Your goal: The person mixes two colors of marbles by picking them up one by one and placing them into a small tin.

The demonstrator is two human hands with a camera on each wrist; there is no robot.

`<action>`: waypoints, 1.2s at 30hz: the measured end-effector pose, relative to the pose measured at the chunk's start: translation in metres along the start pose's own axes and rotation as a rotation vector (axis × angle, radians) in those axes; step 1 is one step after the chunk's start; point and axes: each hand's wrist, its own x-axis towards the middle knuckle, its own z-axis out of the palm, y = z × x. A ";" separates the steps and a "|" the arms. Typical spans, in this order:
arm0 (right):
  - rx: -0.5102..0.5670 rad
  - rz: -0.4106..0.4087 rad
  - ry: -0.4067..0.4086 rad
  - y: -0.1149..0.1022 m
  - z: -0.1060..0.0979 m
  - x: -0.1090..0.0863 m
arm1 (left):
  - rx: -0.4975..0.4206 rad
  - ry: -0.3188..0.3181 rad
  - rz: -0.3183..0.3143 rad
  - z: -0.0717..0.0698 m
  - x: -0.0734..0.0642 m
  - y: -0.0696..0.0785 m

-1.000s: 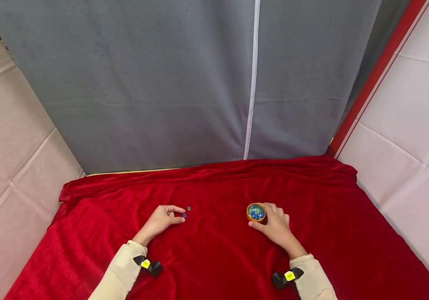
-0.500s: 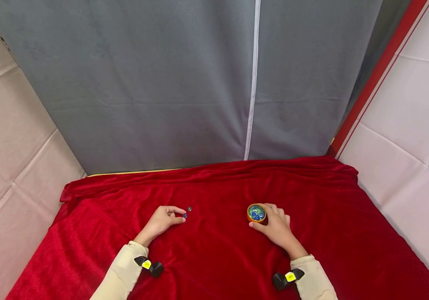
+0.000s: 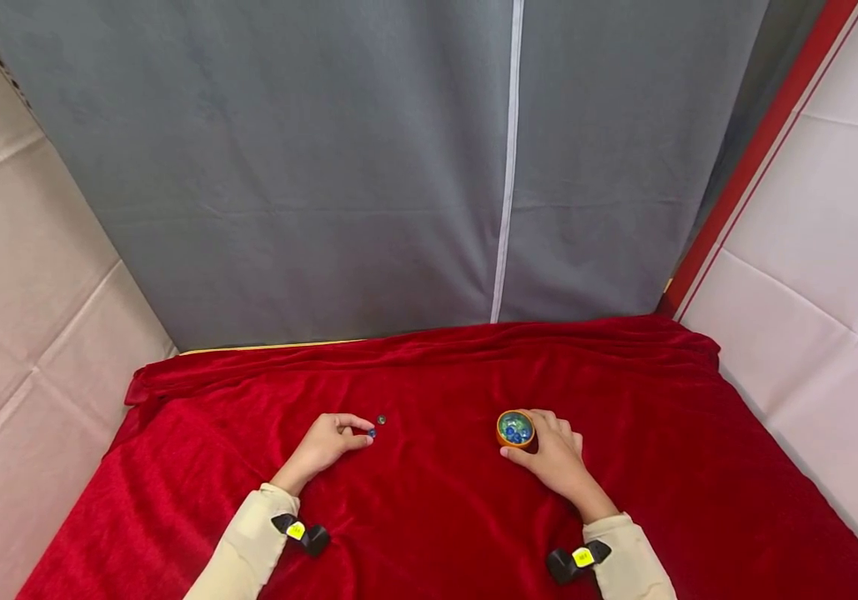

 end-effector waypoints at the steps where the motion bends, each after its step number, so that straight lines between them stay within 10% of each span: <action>1: 0.001 0.000 -0.001 0.000 0.000 0.000 | 0.002 0.000 0.010 0.000 0.000 0.000; 22: 0.018 -0.007 -0.006 -0.001 -0.001 -0.001 | -0.136 -0.111 0.112 0.004 -0.006 0.034; 36: 0.013 -0.003 0.000 0.000 0.000 0.000 | -0.138 -0.212 0.229 0.045 0.007 0.085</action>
